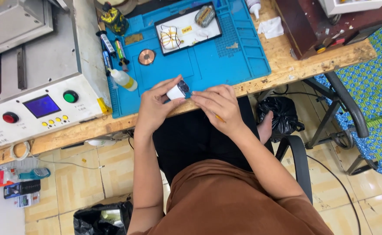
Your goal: Performing precision repair or cleaning on a small electronic component using a fine-tipped tool at a workbench.
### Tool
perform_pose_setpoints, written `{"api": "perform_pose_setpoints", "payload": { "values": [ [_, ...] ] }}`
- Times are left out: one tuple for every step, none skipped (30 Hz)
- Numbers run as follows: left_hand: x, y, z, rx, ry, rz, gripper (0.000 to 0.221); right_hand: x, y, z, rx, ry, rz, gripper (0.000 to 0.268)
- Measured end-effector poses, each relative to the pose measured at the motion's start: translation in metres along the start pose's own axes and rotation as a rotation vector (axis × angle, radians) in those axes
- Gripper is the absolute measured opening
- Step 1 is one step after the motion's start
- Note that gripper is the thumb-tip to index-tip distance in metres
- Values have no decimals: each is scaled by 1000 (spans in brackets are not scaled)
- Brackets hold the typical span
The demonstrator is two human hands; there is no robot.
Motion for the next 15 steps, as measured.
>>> {"api": "perform_pose_setpoints", "payload": {
  "values": [
    [-5, 3, 0, 3, 3, 18, 64, 0, 4, -4, -12, -6, -13, 12],
    [-4, 2, 2, 2, 17, -19, 63, 0, 6, -6, 17, -14, -12, 11],
    [-3, 0, 2, 0, 30, -55, 62, 1, 7, -7, 46, -23, -11, 11],
    [-5, 0, 3, -2, 29, -45, 62, 4, 7, -7, 44, -26, -22, 11],
    [-4, -1, 3, -15, 27, -54, 62, 5, 8, -7, 50, -45, -19, 10],
    [-4, -2, 3, -23, 26, -68, 62, 7, 7, -6, 54, -65, -10, 8],
    [-3, 3, 2, -22, 25, -61, 62, 5, 10, -5, 51, -69, -14, 8],
    [-2, 1, 2, -13, 36, -62, 61, 2, 8, -4, 46, -29, 21, 10],
    [1, -1, 1, -4, 47, -64, 60, -2, 6, -3, 41, 11, 57, 11],
    [1, -2, 2, -9, 48, -73, 60, -2, 5, -3, 47, 18, 62, 11],
    [-1, -3, 2, -17, 41, -67, 61, -2, 4, -4, 46, 9, 57, 12],
    [-3, -1, 2, -24, 34, -57, 61, -3, 5, -6, 43, -3, 48, 12],
    [-3, -1, 1, -28, 35, -62, 61, 2, 6, -4, 46, 3, 50, 12],
    [-4, -1, 2, -20, 38, -52, 61, 7, 5, -4, 37, -21, 44, 13],
    [-6, -2, 4, -12, 41, -42, 60, 12, 5, -5, 28, -44, 38, 14]
  ]
}}
Point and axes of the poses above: each hand's wrist, its own y-axis towards the middle knuckle, its own z-axis out of the palm, x = y × z, the point moved 10 cm from there along y, towards the middle knuckle, and after that the axes turned 8 degrees about -y, right-handed, at the moved point
